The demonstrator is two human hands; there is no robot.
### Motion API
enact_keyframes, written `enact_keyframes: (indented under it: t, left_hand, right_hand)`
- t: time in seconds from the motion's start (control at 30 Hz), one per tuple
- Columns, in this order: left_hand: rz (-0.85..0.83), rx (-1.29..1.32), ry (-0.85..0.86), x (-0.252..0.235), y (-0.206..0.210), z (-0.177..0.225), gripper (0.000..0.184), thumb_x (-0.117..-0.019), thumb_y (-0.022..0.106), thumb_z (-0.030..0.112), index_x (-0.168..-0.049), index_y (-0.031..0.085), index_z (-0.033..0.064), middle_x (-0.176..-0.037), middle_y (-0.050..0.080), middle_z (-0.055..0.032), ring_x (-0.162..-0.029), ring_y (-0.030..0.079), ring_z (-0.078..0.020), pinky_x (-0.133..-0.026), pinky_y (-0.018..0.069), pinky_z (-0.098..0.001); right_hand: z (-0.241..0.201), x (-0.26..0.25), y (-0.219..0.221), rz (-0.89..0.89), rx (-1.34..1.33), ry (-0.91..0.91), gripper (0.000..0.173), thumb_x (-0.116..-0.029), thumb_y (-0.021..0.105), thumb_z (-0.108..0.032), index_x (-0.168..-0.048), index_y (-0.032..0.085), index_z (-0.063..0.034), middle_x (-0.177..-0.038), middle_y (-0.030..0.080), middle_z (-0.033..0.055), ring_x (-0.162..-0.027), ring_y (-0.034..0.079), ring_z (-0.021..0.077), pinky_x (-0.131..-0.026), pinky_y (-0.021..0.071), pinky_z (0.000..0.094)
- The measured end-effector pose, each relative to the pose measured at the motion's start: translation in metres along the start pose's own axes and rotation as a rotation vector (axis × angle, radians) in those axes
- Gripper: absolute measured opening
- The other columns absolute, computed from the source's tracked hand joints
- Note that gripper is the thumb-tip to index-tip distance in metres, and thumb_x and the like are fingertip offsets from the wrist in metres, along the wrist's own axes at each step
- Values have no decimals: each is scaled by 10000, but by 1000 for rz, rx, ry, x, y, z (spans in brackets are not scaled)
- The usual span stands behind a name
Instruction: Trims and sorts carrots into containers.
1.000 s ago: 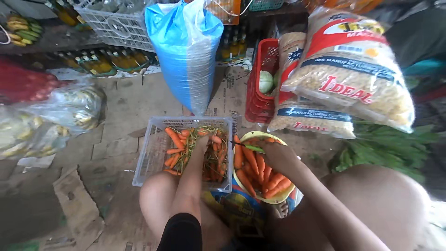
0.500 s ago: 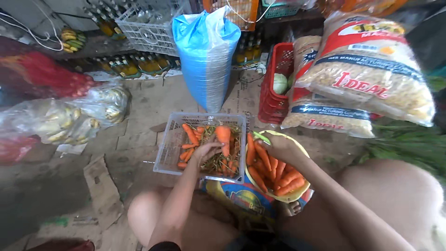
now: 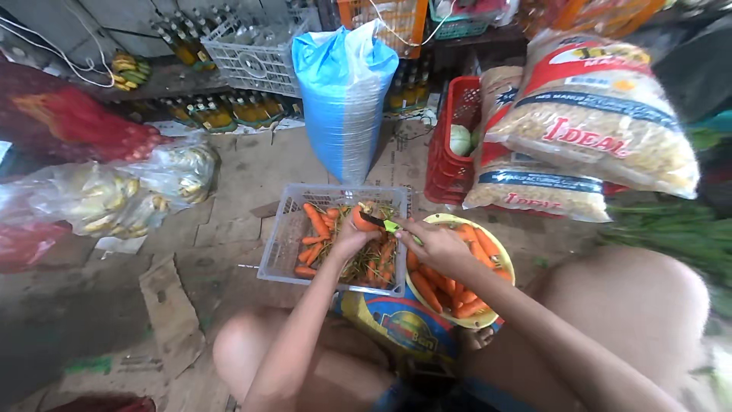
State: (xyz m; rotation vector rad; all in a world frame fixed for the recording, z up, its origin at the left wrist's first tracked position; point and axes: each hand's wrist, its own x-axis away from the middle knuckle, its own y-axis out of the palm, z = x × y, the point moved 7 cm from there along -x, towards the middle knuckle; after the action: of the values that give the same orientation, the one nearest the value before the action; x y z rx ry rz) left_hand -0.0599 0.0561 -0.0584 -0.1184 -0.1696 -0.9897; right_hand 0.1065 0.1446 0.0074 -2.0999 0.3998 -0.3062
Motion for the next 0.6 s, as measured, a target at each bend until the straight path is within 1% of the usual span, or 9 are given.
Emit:
enact_keyframes:
  t: [0.07, 0.2, 0.27, 0.33, 0.37, 0.43, 0.5, 0.53, 0.6]
  left_hand:
    - [46, -21, 26, 3, -6, -1, 692, -697, 825, -100, -1322, 553, 21, -1146, 704, -122, -1034, 704, -197, -913, 603, -389]
    - [212, -115, -55, 19, -23, -2, 673, -670, 813, -65, -1292, 576, 33, -1085, 706, -126, -963, 704, -188, -837, 600, -386]
    - [265, -204, -73, 29, -37, -4, 681, -658, 812, -35, -1296, 582, 35, -1104, 703, -127, -1003, 697, -193, -883, 588, -415]
    - [320, -190, -82, 40, -51, -6, 653, -654, 803, -47, -1267, 590, 30, -1085, 705, -122, -981, 700, -183, -859, 594, -396]
    - [352, -152, -90, 45, -57, -6, 660, -643, 796, -68, -1265, 596, 27, -1079, 707, -126, -966, 704, -187, -832, 601, -388]
    - [400, -51, -141, 57, -67, -1, 676, -627, 774, -106, -1267, 583, 5, -1085, 695, -143, -954, 697, -200, -792, 601, -379]
    - [380, -25, -137, 64, -75, 11, 685, -624, 776, -122, -1267, 583, 11, -1068, 711, -131, -926, 711, -191, -771, 612, -368]
    - [327, 0, -128, 64, -76, 15, 704, -653, 767, -110, -1309, 549, 20, -1061, 708, -125, -900, 708, -184, -750, 607, -351]
    - [164, 186, -155, 67, -69, 13, 834, -737, 691, -65, -1480, 338, 70, -1090, 660, -138, -903, 694, -200, -767, 601, -349]
  right_hand:
    - [-3, -3, 3, -9, 17, 5, 551, -1094, 281, -570, -1521, 510, -307, -1202, 706, 137, -985, 714, 349, -809, 557, 568]
    - [-19, -20, 13, -44, 14, 17, 563, -1090, 281, -579, -1519, 513, -298, -1289, 686, 126, -1038, 713, 347, -845, 561, 561]
    - [-31, -31, 22, -54, -13, 3, 557, -1092, 284, -574, -1514, 520, -298, -1271, 691, 136, -1045, 709, 348, -847, 560, 559]
    - [-39, -38, 35, -61, -47, 6, 554, -1090, 286, -578, -1511, 525, -308, -1239, 701, 133, -1038, 708, 346, -854, 556, 562]
    - [-35, -40, 42, -72, -63, 43, 554, -1092, 287, -573, -1505, 533, -299, -1234, 705, 139, -1049, 707, 355, -871, 552, 574]
    - [-3, -37, 56, -121, -103, 224, 574, -1100, 272, -540, -1486, 545, -215, -1220, 705, 195, -1091, 691, 418, -922, 532, 642]
    - [37, -28, 60, -27, -195, 335, 603, -1101, 271, -533, -1421, 597, -139, -1106, 717, 225, -1033, 694, 419, -903, 520, 647]
    - [43, -23, 58, 39, -260, 328, 594, -1104, 287, -516, -1386, 624, -116, -1050, 717, 220, -980, 697, 393, -874, 522, 626]
    - [34, -8, 52, 79, -347, 314, 575, -1104, 316, -512, -1356, 642, -111, -993, 716, 191, -907, 694, 338, -827, 530, 577]
